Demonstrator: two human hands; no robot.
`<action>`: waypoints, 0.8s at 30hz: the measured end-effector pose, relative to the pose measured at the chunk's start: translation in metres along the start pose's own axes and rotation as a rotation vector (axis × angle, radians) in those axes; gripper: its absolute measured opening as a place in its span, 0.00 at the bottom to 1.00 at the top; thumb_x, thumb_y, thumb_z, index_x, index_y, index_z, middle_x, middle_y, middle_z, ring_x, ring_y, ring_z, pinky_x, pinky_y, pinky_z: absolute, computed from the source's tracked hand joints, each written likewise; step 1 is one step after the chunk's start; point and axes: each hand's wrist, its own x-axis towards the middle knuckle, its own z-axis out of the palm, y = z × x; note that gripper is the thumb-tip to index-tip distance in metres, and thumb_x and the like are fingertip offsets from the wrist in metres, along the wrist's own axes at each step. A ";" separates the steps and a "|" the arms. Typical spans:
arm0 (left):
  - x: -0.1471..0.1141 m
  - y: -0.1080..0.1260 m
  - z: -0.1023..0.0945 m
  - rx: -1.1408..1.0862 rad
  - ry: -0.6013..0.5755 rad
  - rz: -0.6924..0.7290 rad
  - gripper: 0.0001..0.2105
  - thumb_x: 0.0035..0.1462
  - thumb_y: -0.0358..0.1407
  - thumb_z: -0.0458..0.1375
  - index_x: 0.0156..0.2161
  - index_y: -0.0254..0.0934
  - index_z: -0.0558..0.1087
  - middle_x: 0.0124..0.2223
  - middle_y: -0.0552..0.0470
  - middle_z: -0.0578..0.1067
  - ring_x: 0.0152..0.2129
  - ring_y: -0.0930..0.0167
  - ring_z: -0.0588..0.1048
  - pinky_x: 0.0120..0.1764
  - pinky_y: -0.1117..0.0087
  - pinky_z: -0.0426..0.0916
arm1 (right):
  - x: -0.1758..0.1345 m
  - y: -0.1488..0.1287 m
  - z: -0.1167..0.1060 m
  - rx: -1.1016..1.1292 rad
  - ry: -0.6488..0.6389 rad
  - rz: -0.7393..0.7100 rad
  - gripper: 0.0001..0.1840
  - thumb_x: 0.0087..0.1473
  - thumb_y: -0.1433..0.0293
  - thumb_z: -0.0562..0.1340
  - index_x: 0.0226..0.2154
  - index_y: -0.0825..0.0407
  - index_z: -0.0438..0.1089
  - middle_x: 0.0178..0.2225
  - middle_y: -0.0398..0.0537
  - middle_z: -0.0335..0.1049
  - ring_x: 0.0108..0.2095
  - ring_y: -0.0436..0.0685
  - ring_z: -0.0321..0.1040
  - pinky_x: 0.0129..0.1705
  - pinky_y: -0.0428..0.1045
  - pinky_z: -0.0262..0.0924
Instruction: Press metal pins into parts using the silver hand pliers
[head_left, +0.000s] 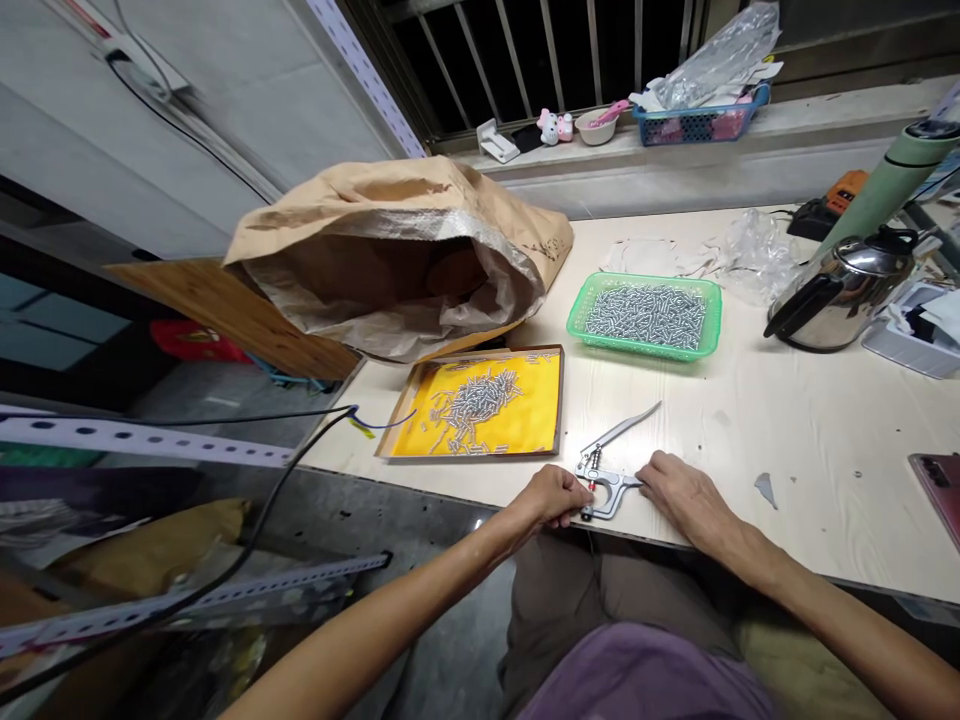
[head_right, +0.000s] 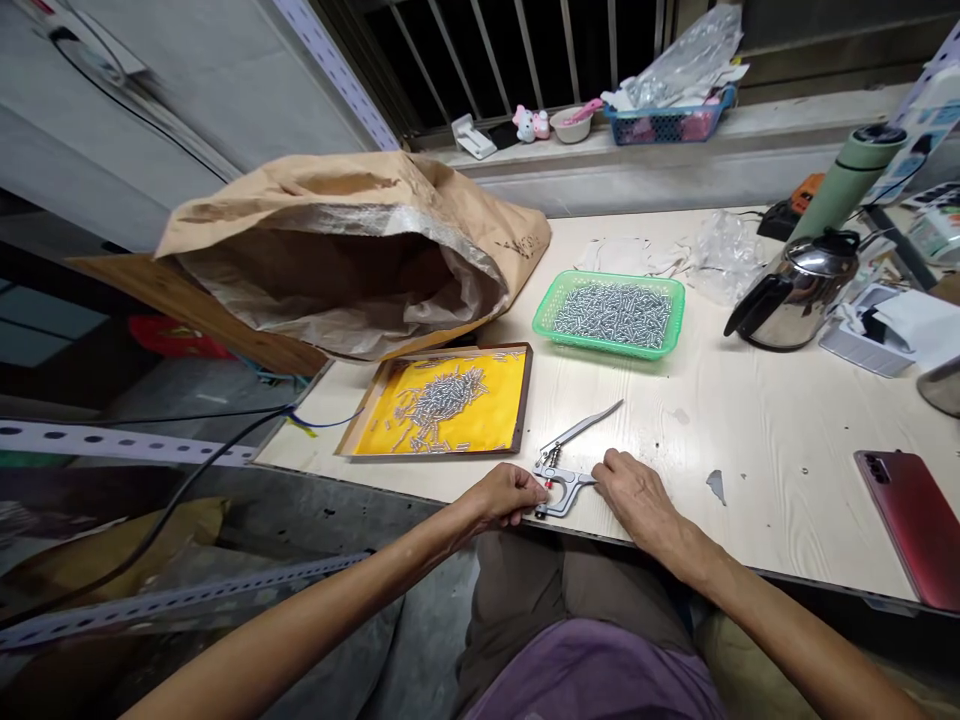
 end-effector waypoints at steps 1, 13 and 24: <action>-0.002 0.002 0.000 -0.008 -0.002 0.003 0.14 0.41 0.43 0.63 0.21 0.33 0.68 0.13 0.62 0.61 0.10 0.80 0.59 0.16 0.77 0.50 | 0.002 0.004 -0.002 0.010 0.020 -0.006 0.07 0.56 0.69 0.58 0.39 0.51 0.67 0.41 0.52 0.66 0.39 0.57 0.63 0.34 0.50 0.58; -0.008 0.006 0.003 0.000 0.005 0.001 0.16 0.42 0.43 0.63 0.18 0.34 0.65 0.11 0.62 0.61 0.09 0.81 0.58 0.15 0.78 0.49 | 0.037 0.030 -0.022 -0.058 -0.076 -0.074 0.50 0.35 0.52 0.69 0.58 0.54 0.55 0.52 0.61 0.61 0.54 0.71 0.56 0.56 0.68 0.45; -0.021 -0.005 0.015 0.409 0.377 0.345 0.10 0.56 0.38 0.55 0.29 0.34 0.72 0.27 0.51 0.72 0.25 0.72 0.71 0.30 0.72 0.64 | 0.031 0.014 -0.029 -0.077 -0.092 0.010 0.23 0.42 0.62 0.70 0.40 0.54 0.68 0.40 0.54 0.66 0.40 0.61 0.61 0.38 0.53 0.59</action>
